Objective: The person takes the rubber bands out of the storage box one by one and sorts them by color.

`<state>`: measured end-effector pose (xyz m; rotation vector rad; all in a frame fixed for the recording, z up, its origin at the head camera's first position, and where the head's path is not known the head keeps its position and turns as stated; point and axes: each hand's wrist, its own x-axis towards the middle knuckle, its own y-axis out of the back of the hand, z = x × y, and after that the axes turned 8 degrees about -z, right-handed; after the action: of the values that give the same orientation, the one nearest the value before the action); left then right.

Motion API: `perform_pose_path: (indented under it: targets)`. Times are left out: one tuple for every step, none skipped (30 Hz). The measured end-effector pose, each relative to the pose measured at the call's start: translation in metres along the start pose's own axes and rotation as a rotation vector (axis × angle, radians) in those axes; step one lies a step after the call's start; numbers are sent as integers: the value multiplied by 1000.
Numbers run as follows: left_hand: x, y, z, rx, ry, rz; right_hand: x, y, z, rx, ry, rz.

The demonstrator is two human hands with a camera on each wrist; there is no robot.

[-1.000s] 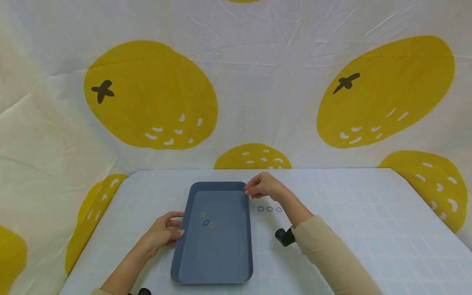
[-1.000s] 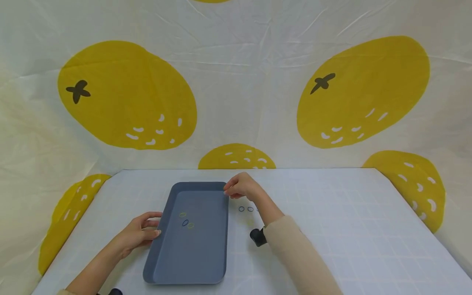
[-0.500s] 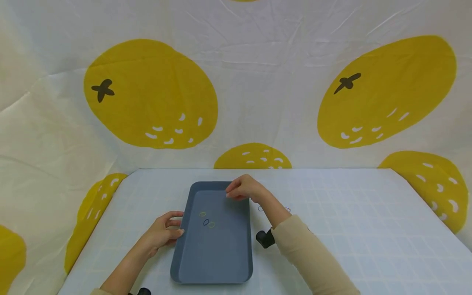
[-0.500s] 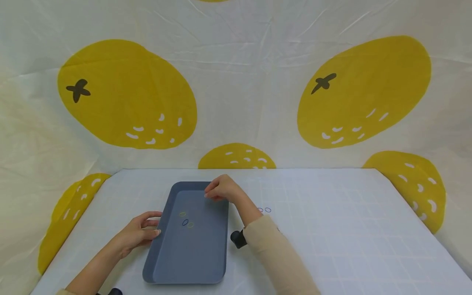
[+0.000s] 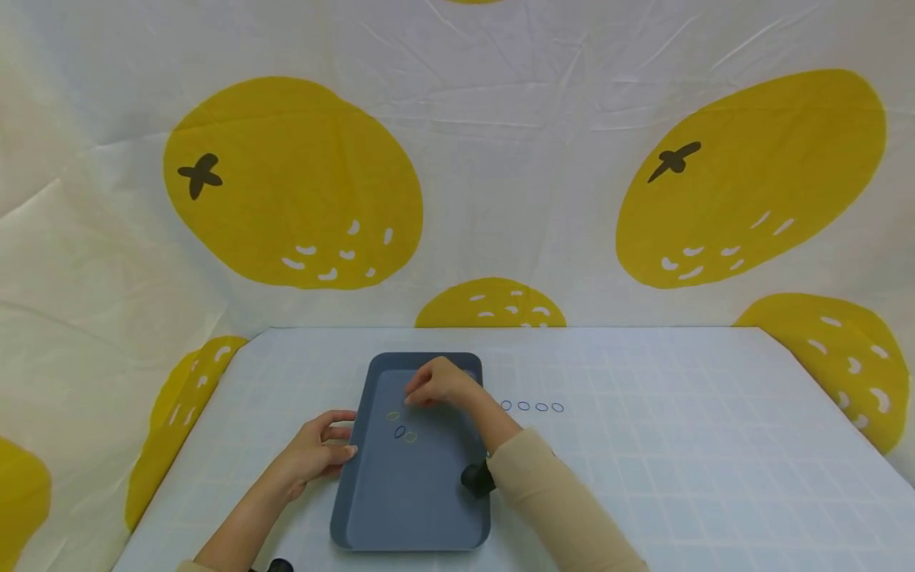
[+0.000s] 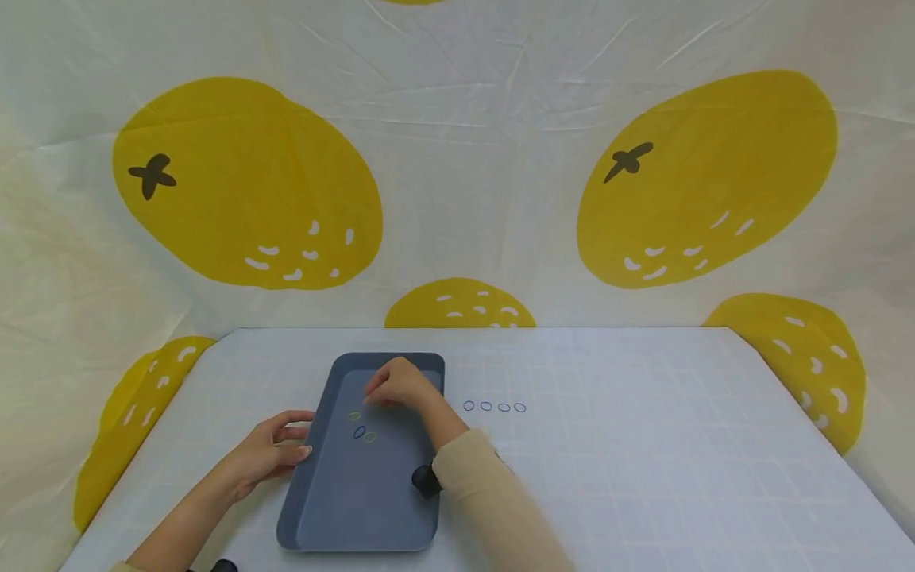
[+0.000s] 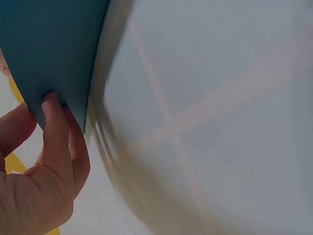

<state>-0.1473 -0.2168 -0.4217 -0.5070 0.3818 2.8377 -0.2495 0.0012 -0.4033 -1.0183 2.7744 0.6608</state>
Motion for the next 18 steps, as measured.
perform_pose_path:
  targets:
    - [0, 0, 0, -4, 1, -2, 2, -3, 2, -5, 8, -1]
    - [0, 0, -1, -6, 2, -3, 4, -6, 4, -11, 20, 2]
    - [0, 0, -1, -9, 4, -6, 5, -9, 6, -17, 29, 7]
    - [1, 1, -1, -10, 5, -11, 7, -12, 9, -20, 35, 12]
    - [0, 1, -1, -14, 7, -16, 8, -15, 10, -31, 40, 20]
    - [0, 1, -1, -16, 6, -22, 9, -18, 12, -47, 43, 34]
    - [0, 2, -1, -14, 4, -28, 10, -21, 13, -58, 49, 47]
    - [0, 2, -2, -15, 1, -33, 11, -24, 14, -72, 56, 62]
    - [0, 2, -2, -17, -1, -38, 12, -26, 14, -89, 55, 76]
    - [0, 3, -2, -18, -3, -40, 13, -29, 14, -107, 55, 91]
    - [0, 3, -2, -18, -6, -41, 14, -31, 14, -131, 54, 107]
    - [0, 3, -1, -18, -7, -39, 15, -32, 14, -157, 54, 123]
    - [0, 3, -1, -16, -10, -39, 16, -34, 13, -180, 53, 135]
    - [0, 3, -1, -18, -9, -38, 16, -35, 13, -210, 47, 148]
    - [0, 3, -1, -16, -10, -38, 17, -37, 13, -238, 41, 160]
    - [0, 3, -2, -17, -9, -37, 17, -38, 13, -265, 39, 168]
    - [0, 3, -2, -17, -8, -39, 18, -40, 13, -291, 39, 178]
    - [0, 3, -2, -19, -7, -38, 18, -41, 13, -320, 43, 186]
